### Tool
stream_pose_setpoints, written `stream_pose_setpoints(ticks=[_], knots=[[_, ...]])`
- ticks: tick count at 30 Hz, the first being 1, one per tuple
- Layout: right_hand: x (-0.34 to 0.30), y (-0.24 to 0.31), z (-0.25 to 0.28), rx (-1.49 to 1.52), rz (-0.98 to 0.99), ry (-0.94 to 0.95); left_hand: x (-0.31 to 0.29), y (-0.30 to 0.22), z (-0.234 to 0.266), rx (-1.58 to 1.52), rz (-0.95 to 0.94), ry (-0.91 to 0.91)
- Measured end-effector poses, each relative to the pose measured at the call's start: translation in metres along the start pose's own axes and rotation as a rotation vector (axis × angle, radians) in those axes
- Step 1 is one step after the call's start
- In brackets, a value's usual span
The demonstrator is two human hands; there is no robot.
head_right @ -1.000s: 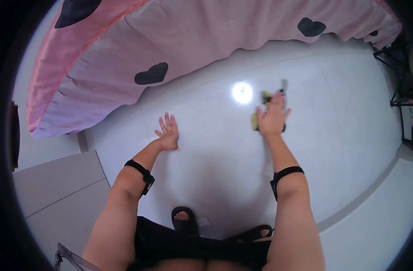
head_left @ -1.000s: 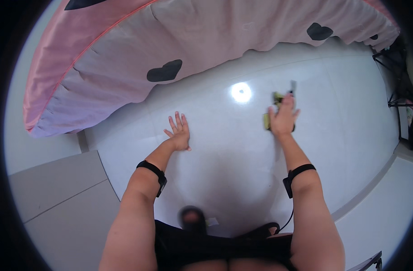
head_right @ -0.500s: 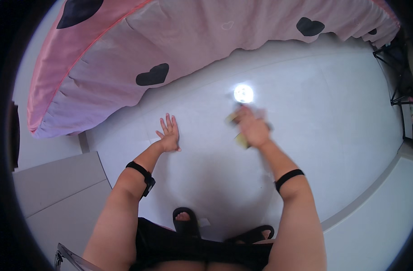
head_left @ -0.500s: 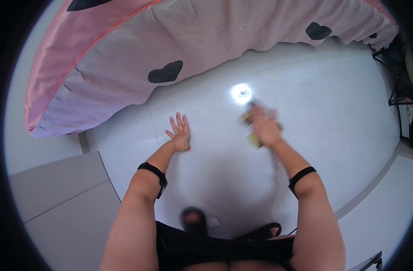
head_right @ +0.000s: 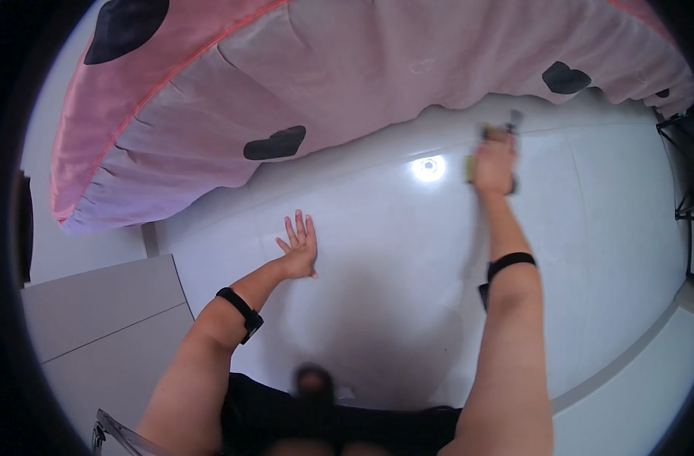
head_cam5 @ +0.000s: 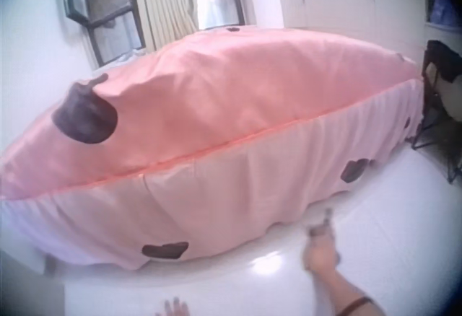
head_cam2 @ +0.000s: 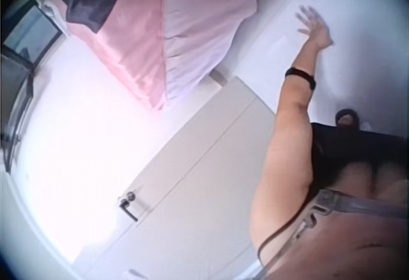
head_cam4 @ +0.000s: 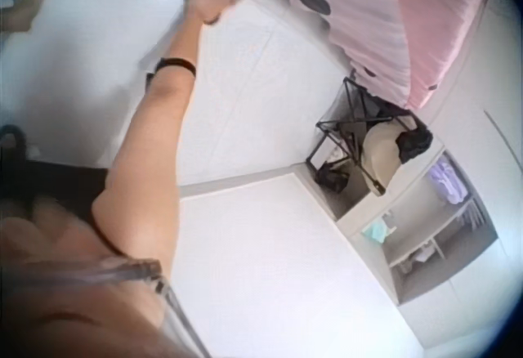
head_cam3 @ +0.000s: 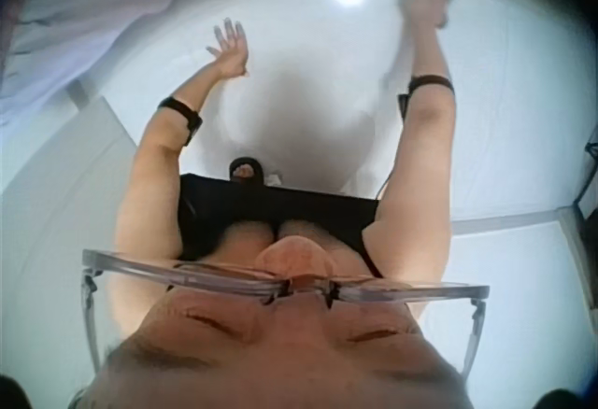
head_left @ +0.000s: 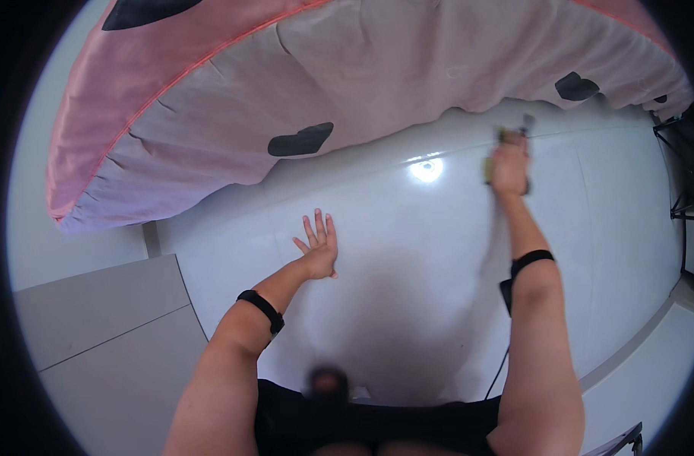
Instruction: The person cleans a white tiled floor using a small sponge or cloth held in the right hand. They move around a pink playpen and a black metal stand, wiping the floor surface in a repetitive scrubbing motion.
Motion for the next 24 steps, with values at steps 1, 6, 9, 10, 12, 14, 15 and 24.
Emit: stream_pose_setpoints(ticks=[1, 6, 9, 10, 12, 14, 15, 24], knots=[[-0.008, 0.025, -0.022, 0.002, 0.189, 0.161, 0.005, -0.006, 0.003, 0.004, -0.023, -0.005], [-0.127, 0.218, -0.009, 0.185, 0.603, 0.66, -0.005, -0.003, 0.003, 0.005, 0.04, 0.02], [-0.155, 0.222, 0.008, 0.255, 0.61, 0.683, -0.005, -0.005, 0.002, 0.037, 0.034, 0.0], [-0.15, 0.22, 0.017, 0.176, 0.499, 0.703, -0.006, -0.003, 0.001, 0.038, 0.04, 0.0], [-0.14, 0.201, 0.028, 0.064, 0.205, 0.636, -0.005, -0.007, 0.002, 0.044, 0.035, -0.003], [-0.139, 0.174, 0.03, 0.376, -0.023, 0.5, -0.005, -0.008, 0.004, 0.056, 0.034, -0.011], [-0.138, 0.159, 0.028, 0.607, -0.122, 0.463, -0.006, -0.009, 0.006, 0.064, 0.032, -0.019], [-0.168, 0.04, 0.048, 0.092, -0.117, 0.066, -0.01, -0.035, 0.014, 0.207, 0.221, 0.019]])
Point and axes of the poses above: each hand's wrist, its own x-axis towards the middle knuckle, its own z-axis out of the back of the hand, y = z × x, the point moved 1 cm from there along x, towards the middle knuckle, and after that the axes turned 2 degrees about x, right-handed, at the moved point
